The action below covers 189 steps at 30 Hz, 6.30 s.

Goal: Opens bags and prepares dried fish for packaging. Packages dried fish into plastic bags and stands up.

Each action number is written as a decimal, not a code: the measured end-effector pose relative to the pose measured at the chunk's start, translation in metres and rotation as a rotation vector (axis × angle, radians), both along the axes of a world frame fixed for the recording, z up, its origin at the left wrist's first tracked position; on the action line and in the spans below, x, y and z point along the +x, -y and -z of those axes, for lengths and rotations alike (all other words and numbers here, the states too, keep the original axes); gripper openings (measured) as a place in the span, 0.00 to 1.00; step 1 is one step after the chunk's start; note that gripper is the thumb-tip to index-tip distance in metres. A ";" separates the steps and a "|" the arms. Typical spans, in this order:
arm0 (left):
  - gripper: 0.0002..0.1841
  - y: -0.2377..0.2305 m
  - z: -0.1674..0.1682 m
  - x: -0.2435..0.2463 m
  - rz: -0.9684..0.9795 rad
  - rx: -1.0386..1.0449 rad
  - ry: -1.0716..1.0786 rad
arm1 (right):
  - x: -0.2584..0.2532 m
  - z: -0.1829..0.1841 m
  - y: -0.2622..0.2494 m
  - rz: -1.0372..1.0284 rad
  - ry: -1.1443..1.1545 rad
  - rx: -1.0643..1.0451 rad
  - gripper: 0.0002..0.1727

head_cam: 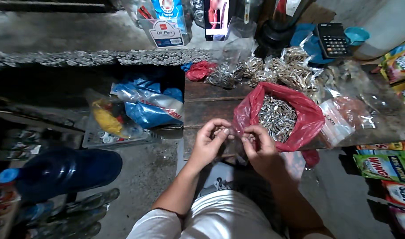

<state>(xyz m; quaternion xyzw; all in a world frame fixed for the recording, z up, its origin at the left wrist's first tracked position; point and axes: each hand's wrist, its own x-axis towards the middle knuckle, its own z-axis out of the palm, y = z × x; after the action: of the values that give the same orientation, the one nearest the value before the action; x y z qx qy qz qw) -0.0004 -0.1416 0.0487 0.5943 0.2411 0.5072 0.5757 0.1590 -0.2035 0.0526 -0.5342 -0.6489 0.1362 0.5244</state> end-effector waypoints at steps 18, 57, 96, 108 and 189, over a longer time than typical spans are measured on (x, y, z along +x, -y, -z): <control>0.15 -0.007 -0.003 -0.012 0.019 0.248 -0.494 | 0.022 -0.011 -0.001 0.181 0.286 0.104 0.07; 0.26 -0.078 -0.066 -0.020 0.246 0.508 -0.790 | 0.032 -0.034 0.018 -0.109 0.373 0.066 0.22; 0.18 -0.095 -0.062 0.050 0.299 0.272 -1.222 | 0.077 -0.057 -0.073 -0.227 0.922 -0.906 0.47; 0.16 -0.095 -0.060 0.047 0.255 0.286 -1.116 | 0.056 -0.060 -0.089 -0.308 1.039 -0.977 0.34; 0.23 -0.099 -0.054 0.048 0.313 0.281 -1.122 | 0.110 -0.072 -0.073 -0.055 0.842 -0.998 0.26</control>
<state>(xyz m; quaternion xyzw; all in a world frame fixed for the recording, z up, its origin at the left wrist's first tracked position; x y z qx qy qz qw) 0.0477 -0.0428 0.1025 0.8703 0.3486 0.0520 0.3440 0.2688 -0.1309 0.1249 -0.7045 -0.6709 0.2138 -0.0893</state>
